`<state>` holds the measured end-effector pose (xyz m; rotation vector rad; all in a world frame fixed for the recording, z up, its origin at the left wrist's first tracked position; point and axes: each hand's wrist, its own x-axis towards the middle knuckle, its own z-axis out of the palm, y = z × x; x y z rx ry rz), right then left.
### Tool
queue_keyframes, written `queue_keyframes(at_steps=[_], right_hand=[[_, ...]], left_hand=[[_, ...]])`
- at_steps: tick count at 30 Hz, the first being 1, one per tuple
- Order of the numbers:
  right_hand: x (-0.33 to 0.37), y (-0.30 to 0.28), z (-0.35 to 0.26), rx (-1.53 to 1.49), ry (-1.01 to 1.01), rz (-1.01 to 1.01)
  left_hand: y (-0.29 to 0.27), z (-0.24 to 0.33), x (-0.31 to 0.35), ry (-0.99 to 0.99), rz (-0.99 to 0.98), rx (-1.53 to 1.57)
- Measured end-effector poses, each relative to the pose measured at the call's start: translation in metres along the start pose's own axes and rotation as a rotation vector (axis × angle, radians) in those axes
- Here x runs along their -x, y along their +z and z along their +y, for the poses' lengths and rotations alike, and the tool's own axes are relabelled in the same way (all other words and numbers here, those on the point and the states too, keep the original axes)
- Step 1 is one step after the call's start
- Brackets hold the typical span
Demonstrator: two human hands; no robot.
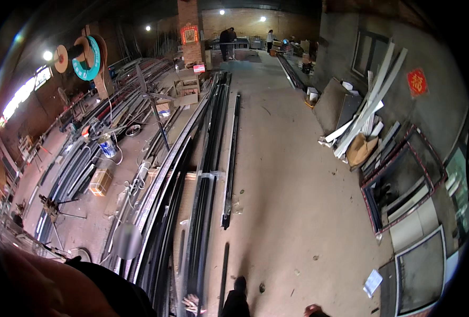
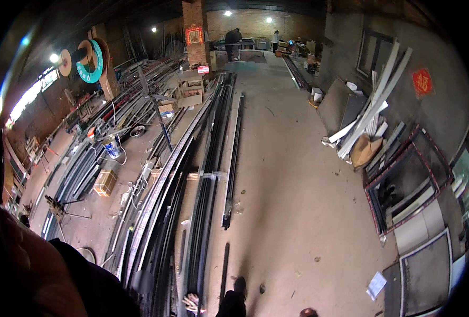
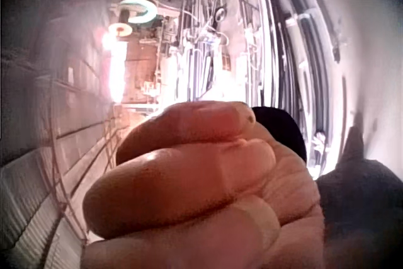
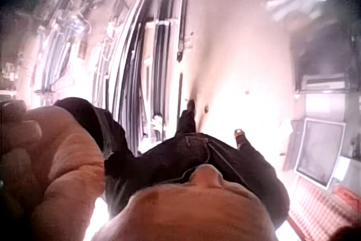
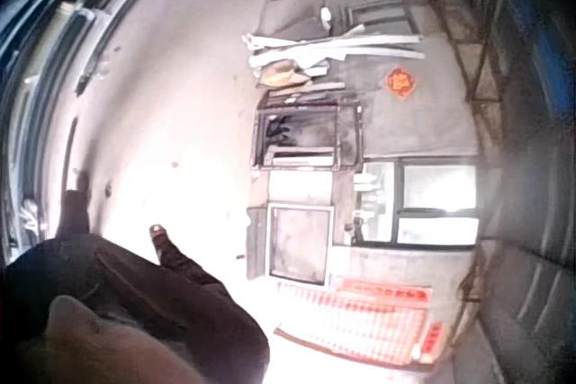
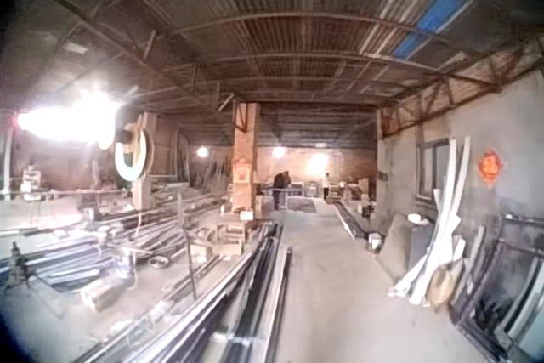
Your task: The person measures a black metal profile with a tape measure and marks it with a marker. They then use a chop saw to cut the profile at the marked point. The person repeats this process for another profile and organizes the cut pieces.
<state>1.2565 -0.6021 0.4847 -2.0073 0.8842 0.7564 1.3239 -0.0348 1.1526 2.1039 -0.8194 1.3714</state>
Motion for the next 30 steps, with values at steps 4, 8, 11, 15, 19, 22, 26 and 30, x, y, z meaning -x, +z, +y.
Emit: queue_keyframes(at_steps=[4, 8, 11, 15, 19, 22, 26, 30], right_hand=[[-0.041, 0.034, -0.052, 0.047, -0.019, -0.030], [-0.128, 0.046, -0.098, 0.314, -0.315, 0.031], [-0.203, 0.029, -0.095, 0.788, -0.736, 0.327], [-0.239, 0.000, -0.239, -0.704, -0.077, -0.412], [-0.268, 0.001, -0.343, -0.385, -0.020, -0.340], [-0.284, -0.002, -0.447, -0.063, -0.003, -0.259], [-0.370, -0.051, -0.529, 0.067, -0.055, -0.209], [-0.514, -0.139, -0.623, 0.431, -0.271, -0.125]], left_hand=[[0.050, -0.083, -0.020, 0.014, -0.054, 0.002], [0.117, -0.171, -0.058, 0.071, -0.105, 0.007], [0.148, -0.233, -0.079, 0.082, -0.078, 0.055], [0.208, -0.286, -0.114, 0.089, -0.168, 0.038], [0.293, -0.333, -0.140, 0.123, -0.232, 0.080], [0.351, -0.366, -0.156, 0.100, -0.281, 0.032], [0.420, -0.428, -0.173, 0.072, -0.263, -0.031], [0.473, -0.493, -0.199, 0.045, -0.165, -0.035]])
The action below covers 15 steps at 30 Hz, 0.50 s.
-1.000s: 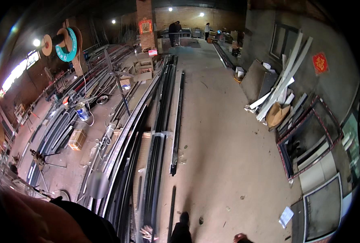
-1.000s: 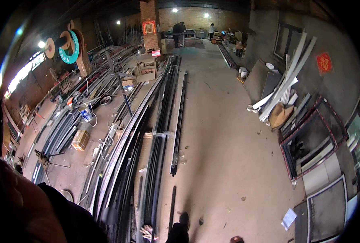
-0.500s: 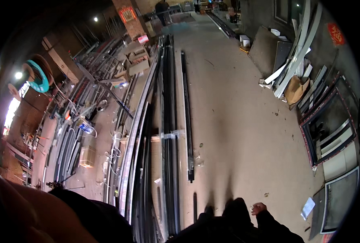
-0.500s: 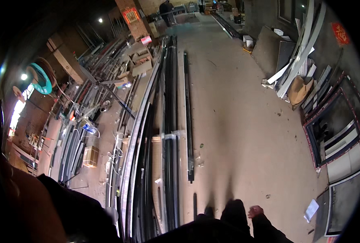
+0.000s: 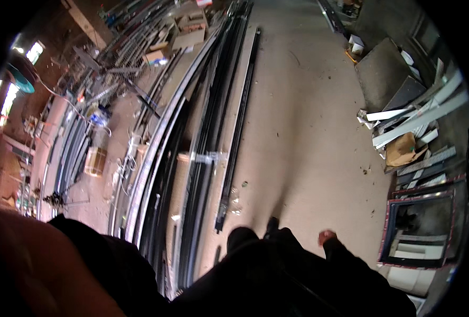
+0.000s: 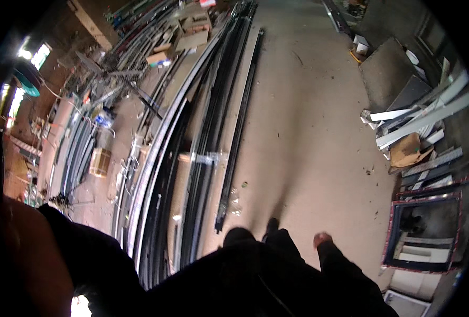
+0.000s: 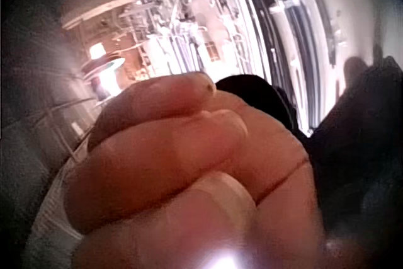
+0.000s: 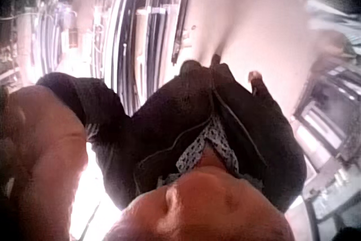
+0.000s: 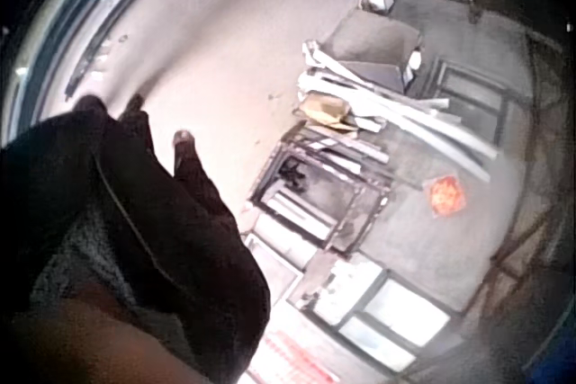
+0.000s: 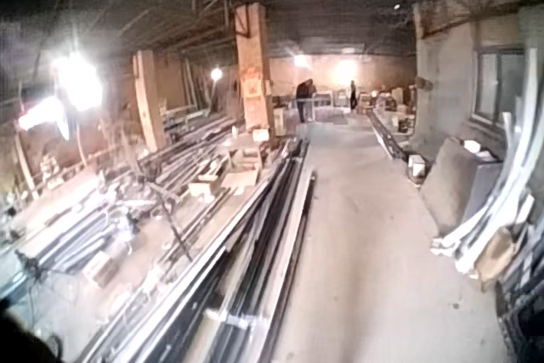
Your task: The person measures a black metal profile with a tape measure and marks it with a marker. They then use a chop saw to cut the profile at the marked point. The person repeats this process for another profile and organizes the cut pieces.
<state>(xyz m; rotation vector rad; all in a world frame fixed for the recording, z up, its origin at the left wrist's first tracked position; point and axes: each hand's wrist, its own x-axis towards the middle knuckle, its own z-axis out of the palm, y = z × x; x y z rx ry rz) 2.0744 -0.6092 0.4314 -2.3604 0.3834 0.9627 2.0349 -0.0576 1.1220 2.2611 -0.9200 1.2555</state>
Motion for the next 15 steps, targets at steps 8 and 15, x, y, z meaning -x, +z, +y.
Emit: queue_keyframes(at_steps=[8, 15], right_hand=[[-0.108, -0.161, -0.267, -0.444, -0.004, 0.082], [-0.197, -0.165, -0.358, -0.344, 0.074, -0.061]], left_hand=[[0.107, -0.143, -0.019, -0.204, 0.068, -0.103], [0.282, -0.337, 0.116, -0.938, 0.050, -0.044]])
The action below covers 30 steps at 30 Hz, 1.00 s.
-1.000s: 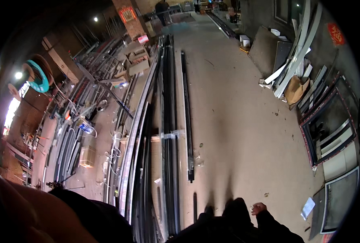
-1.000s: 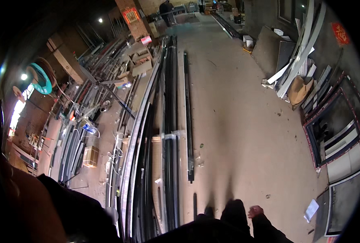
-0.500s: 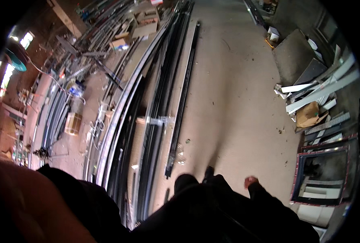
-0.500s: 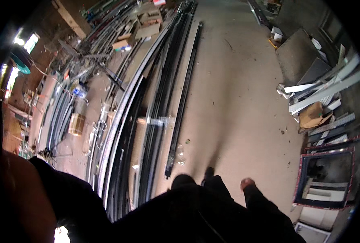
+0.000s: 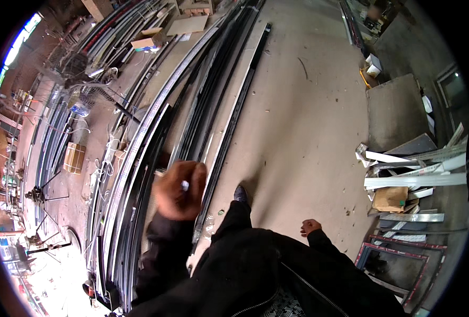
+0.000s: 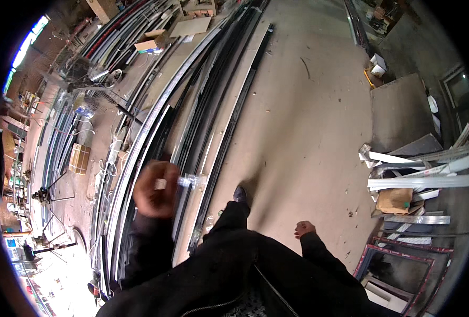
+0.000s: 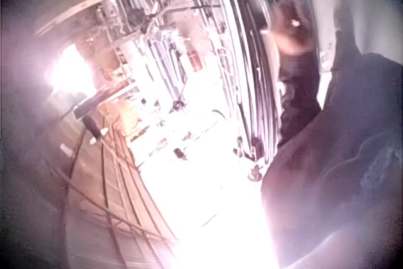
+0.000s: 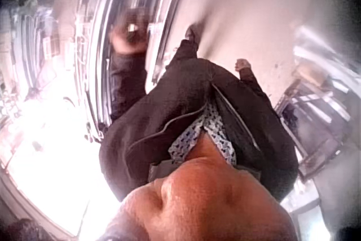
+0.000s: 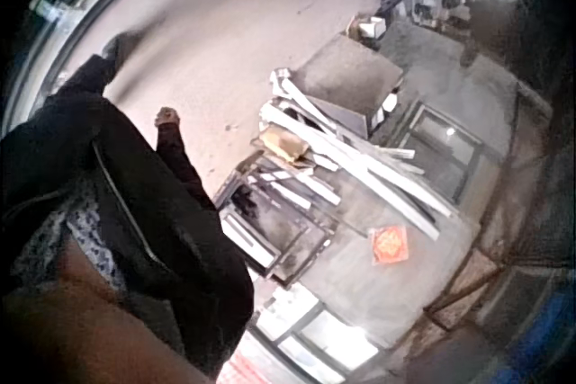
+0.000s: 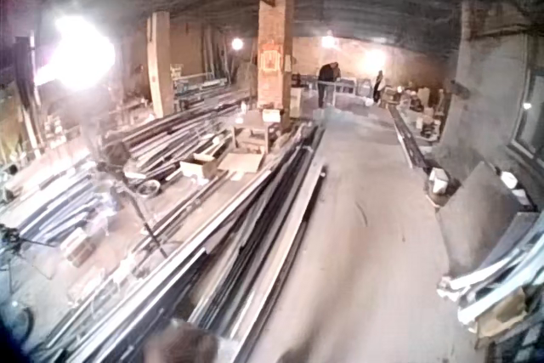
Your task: The person measures a black metal profile with a tape measure and marks it with a marker. They then use a chop saw to cut the profile at the marked point. The person repeats this process for another profile and organizes the cut pieces.
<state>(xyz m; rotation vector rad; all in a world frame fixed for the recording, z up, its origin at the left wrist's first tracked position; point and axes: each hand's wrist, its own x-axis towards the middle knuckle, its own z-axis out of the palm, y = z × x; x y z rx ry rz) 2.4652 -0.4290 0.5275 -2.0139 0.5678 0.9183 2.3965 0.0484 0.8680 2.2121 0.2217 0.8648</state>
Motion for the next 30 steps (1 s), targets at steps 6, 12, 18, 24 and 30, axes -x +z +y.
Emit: queue_keyframes(at_steps=[6, 12, 18, 24, 30], right_hand=[[-0.041, -0.040, -0.090, -0.013, 0.258, 0.021], [-0.143, -0.071, -0.197, 0.079, 0.192, 0.015], [-0.341, -0.103, -0.328, 0.046, 0.089, 0.008], [-0.441, -0.124, -0.551, -0.065, -0.207, -0.089], [-0.461, -0.092, -0.697, -0.060, -0.330, -0.107]], left_hand=[[0.149, -0.174, 0.052, -0.499, -0.813, -0.062], [0.208, -0.262, 0.015, -0.823, -0.738, -0.153], [0.243, -0.324, -0.019, -1.476, -0.022, 0.167], [0.278, -0.295, -0.055, -1.653, 0.017, 0.292], [0.313, -0.336, -0.123, -1.660, -0.014, 0.268]])
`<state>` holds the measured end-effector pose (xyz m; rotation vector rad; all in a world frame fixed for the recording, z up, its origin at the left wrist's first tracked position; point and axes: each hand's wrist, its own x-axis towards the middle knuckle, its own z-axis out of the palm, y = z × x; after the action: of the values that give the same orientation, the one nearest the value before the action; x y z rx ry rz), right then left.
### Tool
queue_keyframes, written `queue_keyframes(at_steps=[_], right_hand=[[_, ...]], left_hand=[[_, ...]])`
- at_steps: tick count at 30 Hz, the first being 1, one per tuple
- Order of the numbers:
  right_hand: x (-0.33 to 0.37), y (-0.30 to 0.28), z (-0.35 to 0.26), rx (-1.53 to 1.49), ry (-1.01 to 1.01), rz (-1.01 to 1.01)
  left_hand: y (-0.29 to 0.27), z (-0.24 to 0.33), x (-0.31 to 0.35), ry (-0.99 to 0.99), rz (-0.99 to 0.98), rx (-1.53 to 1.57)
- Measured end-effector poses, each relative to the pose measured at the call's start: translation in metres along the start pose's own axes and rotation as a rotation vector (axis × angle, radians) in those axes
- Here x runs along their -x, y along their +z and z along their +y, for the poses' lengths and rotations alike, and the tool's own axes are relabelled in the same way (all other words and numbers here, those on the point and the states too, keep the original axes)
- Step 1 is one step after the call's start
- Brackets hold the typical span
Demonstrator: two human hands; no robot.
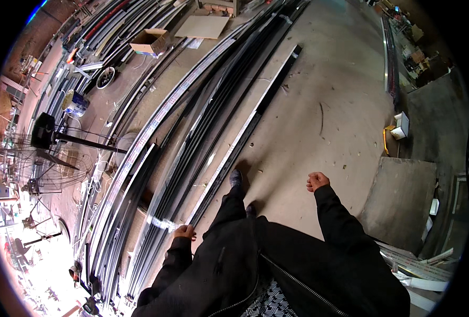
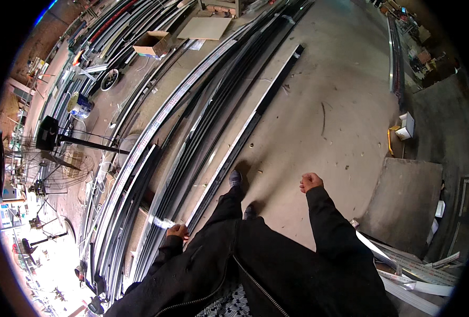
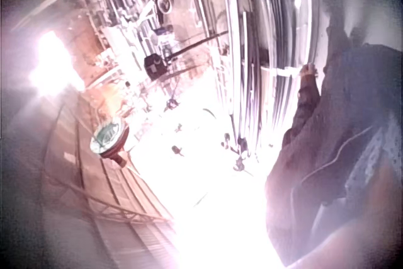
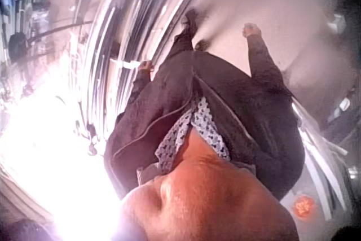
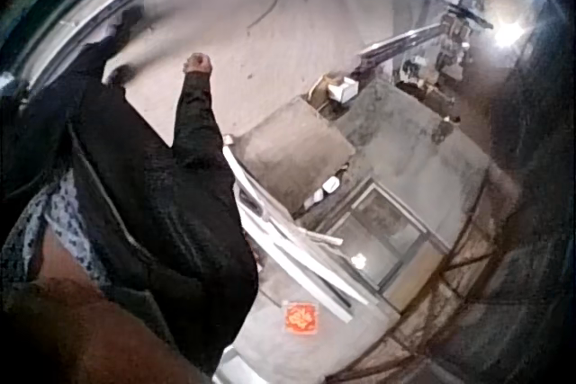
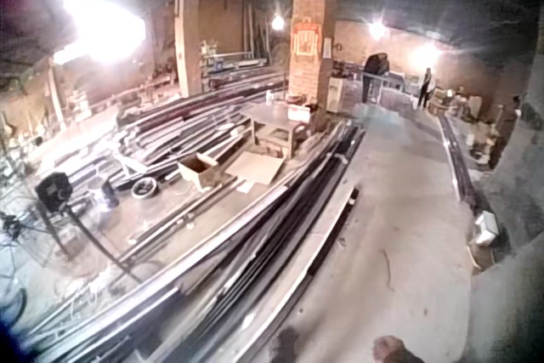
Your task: The person measures a black metal profile with a tape measure and marks it with a marker. They then use a chop saw to cut the profile at the marked point. The person repeats this process for another profile and organizes the cut pieces.
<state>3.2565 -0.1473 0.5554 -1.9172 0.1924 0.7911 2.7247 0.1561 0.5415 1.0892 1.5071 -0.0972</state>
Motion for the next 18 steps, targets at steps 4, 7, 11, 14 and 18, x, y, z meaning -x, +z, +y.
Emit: queue_keyframes(at_steps=[4, 7, 11, 14, 18], right_hand=[[-0.011, 0.027, -0.005, 0.036, 0.161, 0.001], [-0.006, 0.030, 0.016, 0.106, 0.342, -0.002], [-0.004, 0.038, 0.006, 0.305, 0.379, -0.024], [-0.027, 0.037, -0.017, 0.461, 0.275, -0.059], [-0.083, 0.060, -0.061, 0.412, 0.186, -0.155]], left_hand=[[0.004, 0.057, -0.062, 0.036, 0.012, 0.070], [0.011, 0.128, -0.082, 0.048, 0.016, 0.100], [0.006, 0.186, -0.106, 0.119, 0.045, 0.160], [0.005, 0.205, -0.120, 0.095, 0.034, 0.207], [0.009, 0.219, -0.134, 0.058, 0.078, 0.208]])
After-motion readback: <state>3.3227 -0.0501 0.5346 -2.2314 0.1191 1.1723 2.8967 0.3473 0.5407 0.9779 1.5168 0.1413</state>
